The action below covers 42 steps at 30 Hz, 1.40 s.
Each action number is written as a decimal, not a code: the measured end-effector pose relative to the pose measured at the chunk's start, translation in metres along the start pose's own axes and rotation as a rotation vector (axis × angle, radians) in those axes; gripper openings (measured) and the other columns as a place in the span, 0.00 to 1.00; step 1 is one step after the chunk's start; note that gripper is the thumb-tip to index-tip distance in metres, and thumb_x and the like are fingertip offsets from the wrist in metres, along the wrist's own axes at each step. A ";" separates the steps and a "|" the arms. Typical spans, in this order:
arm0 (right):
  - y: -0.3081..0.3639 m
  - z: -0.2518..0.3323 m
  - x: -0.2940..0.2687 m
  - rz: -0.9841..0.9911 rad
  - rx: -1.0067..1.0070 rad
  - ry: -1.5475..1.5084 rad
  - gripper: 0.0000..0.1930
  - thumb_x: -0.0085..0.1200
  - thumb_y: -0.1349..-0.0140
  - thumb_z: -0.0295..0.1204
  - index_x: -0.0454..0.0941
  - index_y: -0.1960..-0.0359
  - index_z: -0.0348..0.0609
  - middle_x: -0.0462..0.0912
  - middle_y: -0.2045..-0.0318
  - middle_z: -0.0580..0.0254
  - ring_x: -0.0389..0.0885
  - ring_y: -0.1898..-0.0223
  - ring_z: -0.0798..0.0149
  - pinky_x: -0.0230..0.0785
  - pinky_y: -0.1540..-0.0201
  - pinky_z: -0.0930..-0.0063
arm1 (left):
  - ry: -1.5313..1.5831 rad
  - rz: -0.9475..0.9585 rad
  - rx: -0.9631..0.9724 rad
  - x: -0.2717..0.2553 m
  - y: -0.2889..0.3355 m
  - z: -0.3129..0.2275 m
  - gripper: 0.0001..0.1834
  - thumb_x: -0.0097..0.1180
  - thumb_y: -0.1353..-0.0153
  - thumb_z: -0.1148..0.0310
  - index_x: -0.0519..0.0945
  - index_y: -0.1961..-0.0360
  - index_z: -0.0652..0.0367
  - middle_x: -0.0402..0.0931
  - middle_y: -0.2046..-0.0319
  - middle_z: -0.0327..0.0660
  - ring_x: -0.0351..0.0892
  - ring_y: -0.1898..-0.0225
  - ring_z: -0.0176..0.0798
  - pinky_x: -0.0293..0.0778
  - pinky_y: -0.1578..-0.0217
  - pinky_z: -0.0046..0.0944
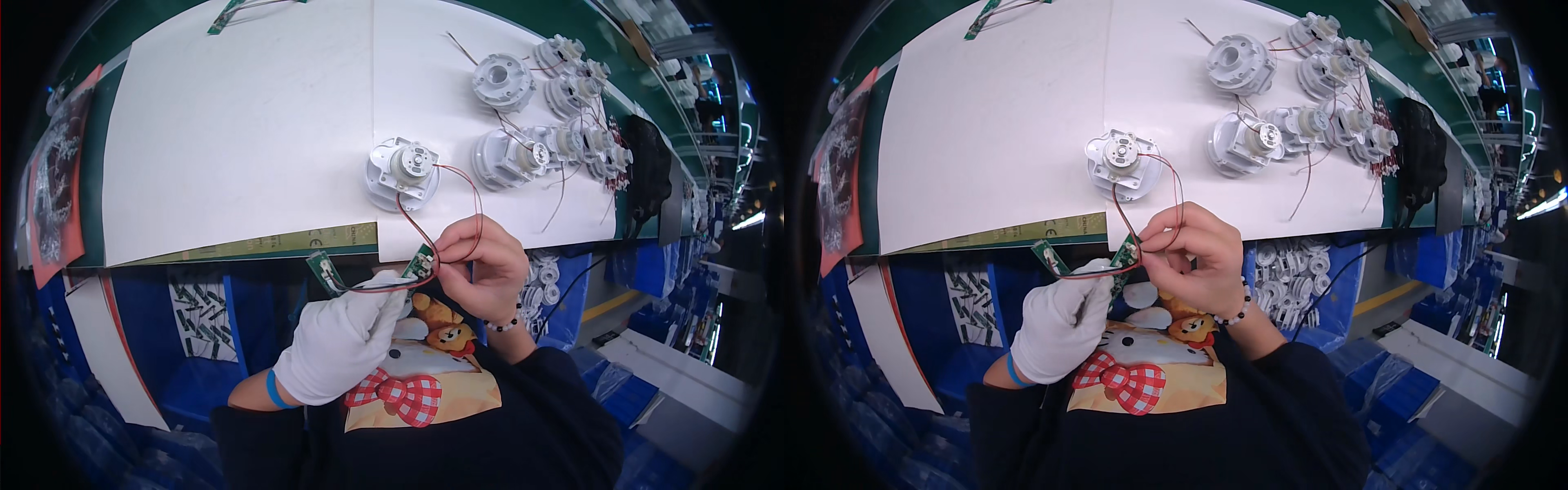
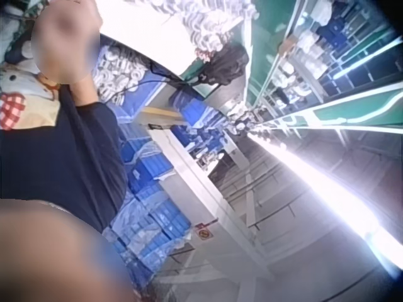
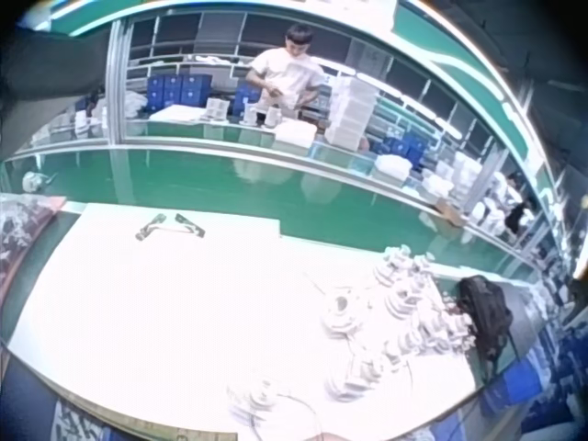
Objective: The person assembles small electronic components by connecting wires to green circuit boards. They pick up white circular motor-like parts and circuit boards from a table, attach wires to the boards, and place the assembled units onto a conveyor belt. The process is repeated for multiple units throughout the clip.
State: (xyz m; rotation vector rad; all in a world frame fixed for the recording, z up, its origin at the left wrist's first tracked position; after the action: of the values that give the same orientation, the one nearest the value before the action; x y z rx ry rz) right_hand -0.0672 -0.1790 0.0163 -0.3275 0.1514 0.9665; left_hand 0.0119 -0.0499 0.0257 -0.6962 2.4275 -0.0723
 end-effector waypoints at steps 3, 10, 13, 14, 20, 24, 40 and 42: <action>0.000 -0.002 0.001 -0.001 0.024 -0.015 0.03 0.54 0.58 0.16 0.76 0.79 0.34 0.76 0.71 0.56 0.73 0.73 0.72 0.64 0.72 0.83 | -0.128 -0.008 0.098 0.002 0.005 -0.002 0.14 0.59 0.49 0.70 0.77 0.62 0.65 0.74 0.82 0.42 0.71 0.87 0.38 0.67 0.85 0.35; -0.002 -0.012 0.002 0.070 0.108 -0.198 0.04 0.54 0.57 0.14 0.75 0.78 0.34 0.74 0.65 0.61 0.58 0.86 0.88 0.50 0.83 0.92 | -0.282 0.004 0.184 0.005 0.010 -0.004 0.17 0.59 0.50 0.68 0.76 0.59 0.65 0.70 0.86 0.38 0.68 0.89 0.36 0.64 0.87 0.35; -0.006 -0.009 0.004 0.146 0.111 -0.204 0.04 0.54 0.57 0.14 0.75 0.78 0.34 0.74 0.65 0.61 0.57 0.86 0.88 0.49 0.84 0.92 | -0.278 0.008 0.193 0.005 0.010 -0.005 0.17 0.59 0.50 0.67 0.76 0.59 0.65 0.69 0.87 0.38 0.67 0.89 0.36 0.63 0.88 0.34; -0.006 -0.009 0.004 0.167 0.126 -0.227 0.04 0.54 0.57 0.14 0.75 0.78 0.34 0.74 0.65 0.61 0.57 0.86 0.88 0.49 0.84 0.91 | -0.258 -0.005 0.194 0.004 0.010 -0.005 0.17 0.59 0.50 0.67 0.76 0.59 0.65 0.68 0.87 0.38 0.67 0.89 0.36 0.63 0.88 0.34; -0.009 -0.008 0.006 0.272 0.198 -0.224 0.04 0.55 0.57 0.15 0.75 0.79 0.34 0.74 0.65 0.60 0.59 0.84 0.87 0.50 0.83 0.92 | -0.244 0.012 0.178 0.005 0.010 -0.007 0.16 0.58 0.49 0.66 0.76 0.61 0.66 0.67 0.89 0.38 0.66 0.91 0.36 0.62 0.89 0.34; -0.007 -0.013 0.006 0.261 0.299 -0.262 0.03 0.54 0.57 0.14 0.75 0.79 0.32 0.74 0.65 0.55 0.65 0.78 0.84 0.54 0.80 0.93 | -0.283 0.034 0.186 0.004 0.007 -0.011 0.16 0.59 0.49 0.66 0.76 0.61 0.66 0.66 0.90 0.37 0.66 0.91 0.35 0.62 0.89 0.34; -0.011 -0.014 0.009 0.336 0.369 -0.307 0.04 0.51 0.57 0.11 0.73 0.79 0.30 0.72 0.62 0.52 0.74 0.72 0.80 0.63 0.77 0.93 | -0.270 0.064 0.282 0.005 0.006 -0.014 0.19 0.60 0.52 0.70 0.75 0.58 0.67 0.66 0.88 0.34 0.65 0.90 0.33 0.59 0.88 0.33; -0.013 -0.011 0.007 0.350 0.333 -0.320 0.05 0.52 0.57 0.11 0.74 0.77 0.30 0.73 0.62 0.51 0.74 0.72 0.80 0.63 0.78 0.94 | -0.259 0.092 0.224 0.004 0.006 -0.012 0.18 0.61 0.55 0.74 0.76 0.59 0.63 0.73 0.83 0.37 0.69 0.86 0.37 0.61 0.84 0.34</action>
State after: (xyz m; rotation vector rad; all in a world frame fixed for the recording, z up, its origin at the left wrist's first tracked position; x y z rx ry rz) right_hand -0.0525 -0.1833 0.0067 0.1677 0.0752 1.3035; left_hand -0.0004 -0.0476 0.0317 -0.4619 2.1576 -0.2011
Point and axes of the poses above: each hand's wrist, its own y-axis away from the middle knuckle, its own x-axis out of the palm, z = x × y, the point moved 8 cm from there along -y, towards the middle knuckle
